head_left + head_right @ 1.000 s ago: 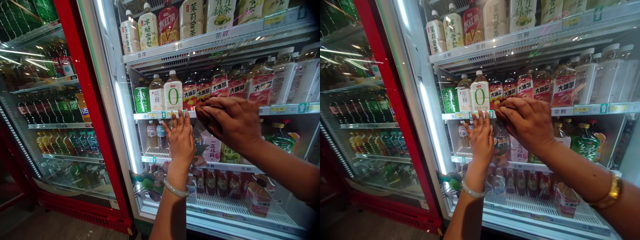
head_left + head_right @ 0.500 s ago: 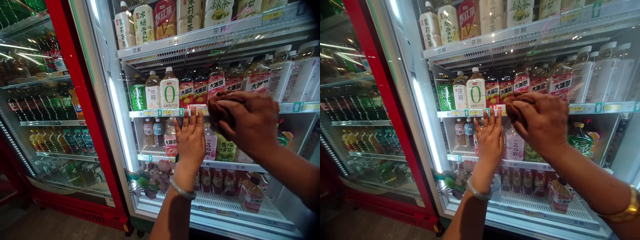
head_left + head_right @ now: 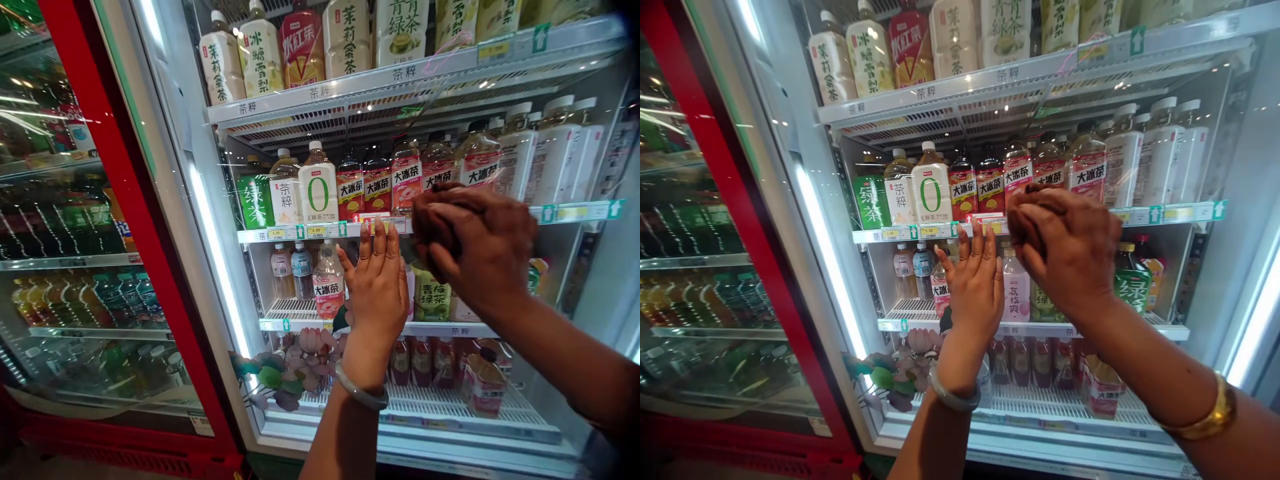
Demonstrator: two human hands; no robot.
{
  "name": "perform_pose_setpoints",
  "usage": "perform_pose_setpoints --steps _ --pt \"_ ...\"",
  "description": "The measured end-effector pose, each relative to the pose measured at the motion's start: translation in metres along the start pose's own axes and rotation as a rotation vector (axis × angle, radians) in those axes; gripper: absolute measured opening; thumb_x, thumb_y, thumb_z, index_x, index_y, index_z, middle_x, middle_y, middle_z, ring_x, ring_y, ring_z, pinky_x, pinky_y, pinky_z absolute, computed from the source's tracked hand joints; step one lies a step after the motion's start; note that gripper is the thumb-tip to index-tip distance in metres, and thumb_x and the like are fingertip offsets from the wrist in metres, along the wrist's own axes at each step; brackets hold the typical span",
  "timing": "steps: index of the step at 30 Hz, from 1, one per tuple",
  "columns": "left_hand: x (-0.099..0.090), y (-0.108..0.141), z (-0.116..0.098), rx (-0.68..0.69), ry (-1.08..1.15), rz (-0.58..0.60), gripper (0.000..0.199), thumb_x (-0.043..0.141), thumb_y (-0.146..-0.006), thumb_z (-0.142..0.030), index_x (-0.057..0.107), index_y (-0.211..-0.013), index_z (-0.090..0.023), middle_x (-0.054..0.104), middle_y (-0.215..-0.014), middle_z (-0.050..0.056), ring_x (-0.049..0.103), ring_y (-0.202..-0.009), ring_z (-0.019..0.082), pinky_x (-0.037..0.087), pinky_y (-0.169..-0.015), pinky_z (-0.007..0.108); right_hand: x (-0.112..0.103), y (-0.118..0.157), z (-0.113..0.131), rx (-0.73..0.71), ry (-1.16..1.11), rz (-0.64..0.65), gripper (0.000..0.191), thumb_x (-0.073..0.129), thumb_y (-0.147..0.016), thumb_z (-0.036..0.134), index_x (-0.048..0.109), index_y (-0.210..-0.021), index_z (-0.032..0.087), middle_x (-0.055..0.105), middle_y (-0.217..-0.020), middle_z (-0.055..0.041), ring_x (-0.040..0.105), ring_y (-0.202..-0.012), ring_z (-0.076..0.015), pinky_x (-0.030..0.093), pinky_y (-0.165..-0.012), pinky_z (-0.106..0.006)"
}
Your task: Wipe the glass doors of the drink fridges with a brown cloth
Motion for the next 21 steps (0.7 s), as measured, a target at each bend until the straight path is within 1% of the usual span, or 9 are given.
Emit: perform_pose_setpoints --steps 3,4,6,8,11,14,17,19,21 --pt "0.005 0.000 -0.003 -0.032 0.002 0.003 0.078 0.042 -0.102 -0.016 0.006 -0.170 -0.030 0.027 -0.174 0.003 0.009 -0.165 0.023 -0.020 -0.129 0.060 0.003 0.025 0.021 -0.165 -0.030 0.052 0.045 0.076 -0.089 0.028 0.066 -0.133 0.028 0.069 -0.137 -0.0113 0.064 -0.127 -0.0350 0.048 -0.103 -0.053" --pt "0.005 0.000 -0.003 -0.039 0.005 0.004 0.081 0.043 -0.101 -0.015 0.003 -0.170 -0.030 0.026 -0.174 0.003 0.008 -0.165 0.023 -0.020 -0.129 0.060 0.002 0.036 0.022 -0.222 -0.038 0.071 0.046 0.077 -0.088 0.026 0.066 -0.133 0.031 0.070 -0.136 -0.0098 0.065 -0.127 -0.0335 0.048 -0.104 -0.052" --pt "0.007 0.000 -0.005 -0.044 0.012 -0.003 0.084 0.043 -0.100 -0.014 -0.003 -0.169 -0.030 0.026 -0.174 0.002 0.008 -0.165 0.023 -0.019 -0.130 0.060 -0.002 0.053 0.011 -0.275 -0.049 0.100 0.049 0.079 -0.086 0.025 0.067 -0.132 0.035 0.071 -0.135 -0.0059 0.067 -0.123 -0.0313 0.049 -0.105 -0.051" --pt "0.009 0.000 -0.009 -0.036 0.022 0.000 0.084 0.042 -0.101 -0.015 -0.006 -0.169 -0.030 0.024 -0.175 0.002 0.008 -0.165 0.023 -0.016 -0.131 0.060 -0.005 0.054 -0.009 -0.224 -0.046 0.131 0.050 0.082 -0.084 0.028 0.067 -0.130 0.038 0.072 -0.134 -0.0031 0.067 -0.122 -0.0310 0.050 -0.105 -0.051" --pt "0.016 0.000 -0.018 -0.013 0.033 0.020 0.082 0.041 -0.102 -0.017 -0.004 -0.169 -0.028 0.020 -0.176 0.003 0.010 -0.165 0.023 -0.013 -0.133 0.057 -0.007 0.037 -0.028 -0.042 -0.018 0.105 0.046 0.080 -0.086 0.034 0.069 -0.130 0.033 0.070 -0.137 -0.0079 0.064 -0.126 -0.0351 0.048 -0.107 -0.056" --pt "0.021 0.001 -0.024 -0.016 0.030 0.025 0.079 0.042 -0.102 -0.017 0.003 -0.170 -0.024 0.021 -0.175 0.007 0.011 -0.165 0.025 -0.013 -0.132 0.059 -0.006 0.029 -0.014 0.031 -0.012 0.067 0.047 0.076 -0.088 0.034 0.066 -0.134 0.028 0.065 -0.141 -0.0135 0.059 -0.131 -0.0384 0.045 -0.110 -0.059" --pt "0.025 0.003 -0.029 -0.033 0.026 0.038 0.078 0.043 -0.101 -0.015 0.008 -0.170 -0.021 0.024 -0.173 0.010 0.013 -0.165 0.027 -0.012 -0.131 0.062 -0.004 0.045 0.005 -0.022 -0.012 0.084 0.063 0.075 -0.089 0.030 0.055 -0.148 0.031 0.062 -0.144 -0.0146 0.059 -0.133 -0.0384 0.046 -0.110 -0.059" --pt "0.028 0.006 -0.036 -0.017 0.026 0.057 0.080 0.043 -0.100 -0.015 0.005 -0.170 -0.022 0.024 -0.173 0.010 0.012 -0.165 0.026 -0.014 -0.131 0.061 -0.007 0.061 0.002 -0.037 0.001 0.079 0.070 0.075 -0.088 0.026 0.050 -0.153 0.032 0.062 -0.144 -0.0150 0.059 -0.134 -0.0385 0.048 -0.110 -0.059" --pt "0.033 0.010 -0.046 0.028 0.026 0.078 0.082 0.042 -0.100 -0.014 0.000 -0.170 -0.023 0.024 -0.174 0.007 0.011 -0.165 0.023 -0.019 -0.130 0.057 -0.012 0.070 -0.012 0.008 0.032 0.043 0.070 0.075 -0.088 0.024 0.051 -0.153 0.033 0.063 -0.144 -0.0148 0.059 -0.135 -0.0387 0.048 -0.112 -0.060"
Point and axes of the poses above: each hand's wrist, its own y-axis away from the middle knuckle, its own x-axis out of the palm, z = x × y, the point moved 8 cm from there along -y, towards the middle knuckle
